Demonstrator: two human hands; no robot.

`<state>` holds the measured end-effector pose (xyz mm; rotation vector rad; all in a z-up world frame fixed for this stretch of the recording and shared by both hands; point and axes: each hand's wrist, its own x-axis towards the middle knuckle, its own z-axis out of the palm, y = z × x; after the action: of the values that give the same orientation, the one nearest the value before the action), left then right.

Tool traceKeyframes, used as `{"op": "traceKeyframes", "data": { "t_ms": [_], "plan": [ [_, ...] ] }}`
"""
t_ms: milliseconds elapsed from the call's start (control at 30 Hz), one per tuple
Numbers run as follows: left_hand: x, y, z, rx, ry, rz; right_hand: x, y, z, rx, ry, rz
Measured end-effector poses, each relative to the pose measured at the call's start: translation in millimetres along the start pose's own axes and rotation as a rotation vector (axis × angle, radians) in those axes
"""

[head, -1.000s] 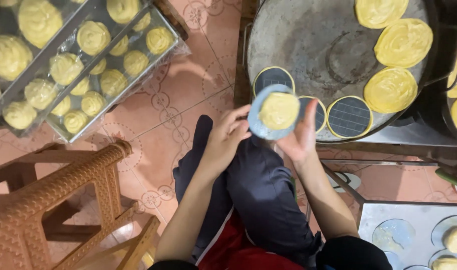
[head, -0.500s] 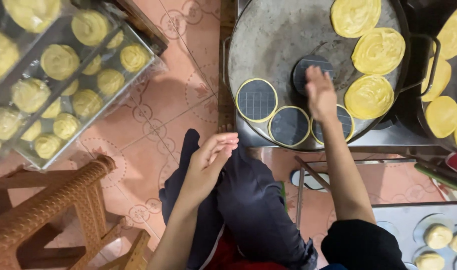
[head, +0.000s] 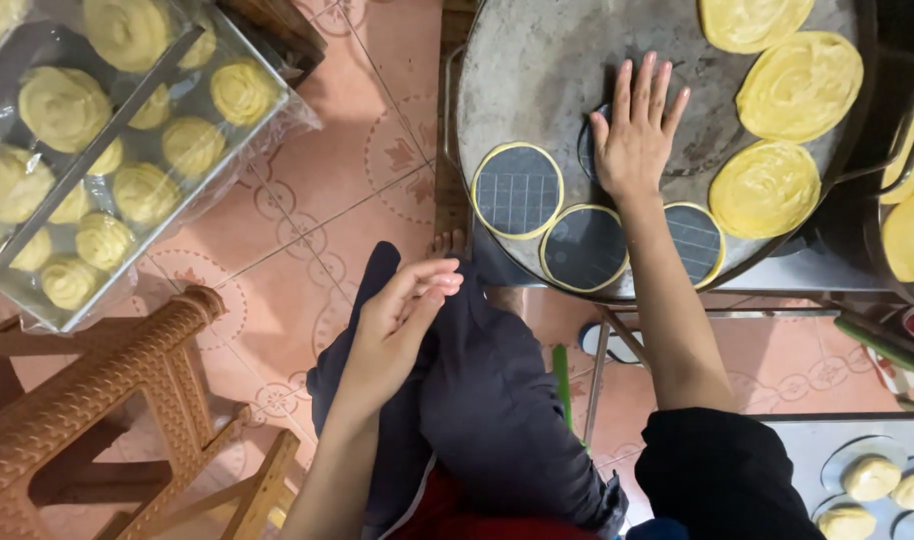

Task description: Flattening and cooking roti dough on a large griddle.

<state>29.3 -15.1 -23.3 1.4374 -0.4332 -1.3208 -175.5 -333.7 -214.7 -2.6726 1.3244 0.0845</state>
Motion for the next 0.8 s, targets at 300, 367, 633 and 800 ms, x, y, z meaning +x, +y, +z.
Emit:
{"op": "traceKeyframes", "data": {
  "t_ms": [300,367,633,800],
  "plan": [
    [-3,0,-2,-0.029,0.005,-0.012,3,-15,-9,-0.006,-0.034,0.050],
    [-3,0,-1,-0.024,0.003,-0.017,6,-18,-10,0.002,-0.041,0.056],
    [-3,-3,-1,0.001,0.007,0.000,18,-27,-14,0.021,-0.049,0.070],
    [-2,0,-1,0.030,-0.001,0.007,21,-31,-18,0.030,-0.072,0.097]
  ]
}}
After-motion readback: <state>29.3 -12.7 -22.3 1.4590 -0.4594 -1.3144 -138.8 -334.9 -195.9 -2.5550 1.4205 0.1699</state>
